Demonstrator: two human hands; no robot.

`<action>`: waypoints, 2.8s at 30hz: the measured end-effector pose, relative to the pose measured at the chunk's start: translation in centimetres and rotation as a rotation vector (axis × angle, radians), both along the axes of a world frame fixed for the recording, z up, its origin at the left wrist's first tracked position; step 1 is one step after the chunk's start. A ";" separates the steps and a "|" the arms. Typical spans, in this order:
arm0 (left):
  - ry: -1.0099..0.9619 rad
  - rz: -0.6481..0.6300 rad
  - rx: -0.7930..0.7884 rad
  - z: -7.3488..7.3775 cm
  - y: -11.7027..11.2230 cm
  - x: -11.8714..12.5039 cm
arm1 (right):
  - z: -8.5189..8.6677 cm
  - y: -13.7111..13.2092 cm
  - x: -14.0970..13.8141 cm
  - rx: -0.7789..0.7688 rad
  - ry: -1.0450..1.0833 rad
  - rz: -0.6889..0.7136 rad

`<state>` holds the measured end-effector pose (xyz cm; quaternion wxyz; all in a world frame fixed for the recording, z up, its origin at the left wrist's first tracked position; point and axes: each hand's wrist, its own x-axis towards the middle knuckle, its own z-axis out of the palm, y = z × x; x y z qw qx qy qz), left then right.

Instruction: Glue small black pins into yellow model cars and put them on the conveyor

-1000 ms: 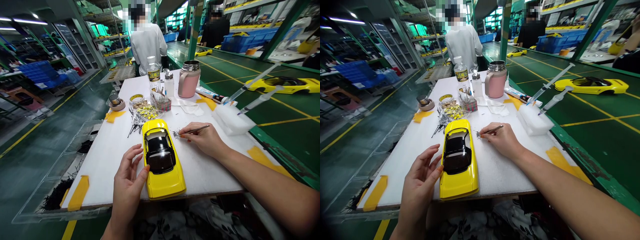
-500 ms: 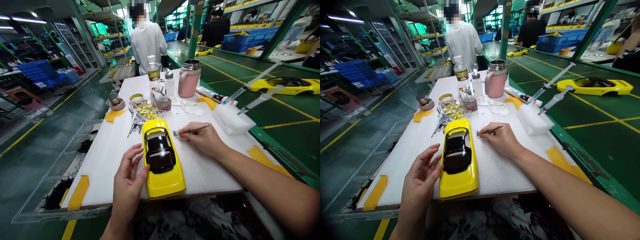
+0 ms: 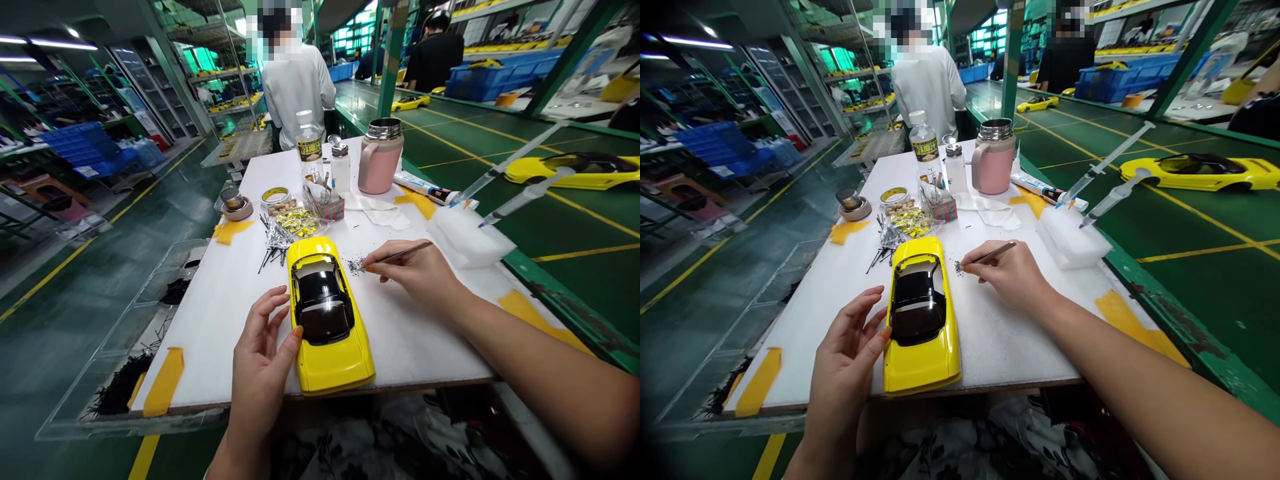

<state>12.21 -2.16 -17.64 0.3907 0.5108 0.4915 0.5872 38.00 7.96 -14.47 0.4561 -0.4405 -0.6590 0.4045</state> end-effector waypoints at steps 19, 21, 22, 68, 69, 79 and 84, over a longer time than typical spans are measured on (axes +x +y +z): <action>-0.001 0.003 -0.010 -0.3 -0.1 -0.2 | 4.0 -0.7 -1.8 -0.085 -0.256 0.214; -0.006 0.001 -0.010 -0.3 0.0 -0.2 | 4.2 -0.7 -1.9 -0.065 -0.299 0.210; -0.007 -0.001 -0.008 -0.3 0.0 -0.2 | 4.3 -0.7 -2.0 -0.052 -0.319 0.209; 0.082 0.013 0.024 -0.4 -0.2 -0.2 | -3.3 -7.8 -2.6 0.548 -0.755 -0.050; 0.082 0.010 0.023 -0.4 -0.2 -0.2 | -3.3 -7.8 -2.6 0.553 -0.750 -0.048; 0.106 0.009 0.027 -0.3 -0.2 -0.3 | -2.9 -8.1 -2.5 0.564 -0.722 -0.057; 0.098 0.015 0.023 -0.3 -0.3 -0.2 | -3.2 -8.1 -2.6 0.543 -0.729 -0.030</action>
